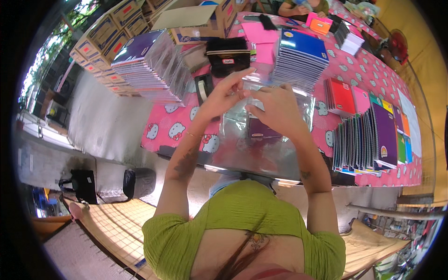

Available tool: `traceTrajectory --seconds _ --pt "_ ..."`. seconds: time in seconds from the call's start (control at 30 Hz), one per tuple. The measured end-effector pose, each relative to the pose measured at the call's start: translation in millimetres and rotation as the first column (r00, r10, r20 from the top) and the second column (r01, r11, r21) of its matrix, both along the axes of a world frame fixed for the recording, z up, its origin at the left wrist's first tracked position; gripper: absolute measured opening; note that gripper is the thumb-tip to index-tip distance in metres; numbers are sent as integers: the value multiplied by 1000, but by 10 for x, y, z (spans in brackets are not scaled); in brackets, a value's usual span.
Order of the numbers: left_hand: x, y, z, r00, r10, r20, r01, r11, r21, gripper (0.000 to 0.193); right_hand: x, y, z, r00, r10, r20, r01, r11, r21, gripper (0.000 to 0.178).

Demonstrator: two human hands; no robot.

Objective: The person places stacks of notebooks into plastic bags, folds the bags over, and secures them with tape.

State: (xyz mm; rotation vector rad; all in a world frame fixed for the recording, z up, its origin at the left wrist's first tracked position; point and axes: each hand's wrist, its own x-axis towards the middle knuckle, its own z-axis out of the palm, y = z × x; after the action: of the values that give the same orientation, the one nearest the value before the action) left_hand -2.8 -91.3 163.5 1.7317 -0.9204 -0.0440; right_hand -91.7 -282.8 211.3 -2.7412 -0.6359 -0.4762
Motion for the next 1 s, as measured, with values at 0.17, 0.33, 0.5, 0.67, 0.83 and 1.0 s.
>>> traceTrajectory --seconds 0.17,0.33,0.5,0.67,0.83,1.0 --pt "185 36 80 983 -135 124 133 991 21 13 -226 -500 29 995 100 25 -99 994 -42 24" --pt "138 -123 33 986 -25 162 19 999 44 15 -430 -1284 -463 982 -187 -21 138 638 757 67" --pt "105 -643 -143 888 57 457 -94 994 59 18 -164 -1021 -1029 989 129 -73 -106 960 258 60" --pt "156 -839 -456 764 -45 644 -150 958 245 34 -158 -964 -1070 984 151 -95 -126 965 229 53" --pt "4 -1037 -247 774 222 592 -440 862 252 84 -181 -1013 -1007 971 204 -124 -158 939 306 49" --pt "189 -572 -395 956 164 -243 -155 986 56 63 314 -1219 -1171 965 72 -253 193 462 866 70"
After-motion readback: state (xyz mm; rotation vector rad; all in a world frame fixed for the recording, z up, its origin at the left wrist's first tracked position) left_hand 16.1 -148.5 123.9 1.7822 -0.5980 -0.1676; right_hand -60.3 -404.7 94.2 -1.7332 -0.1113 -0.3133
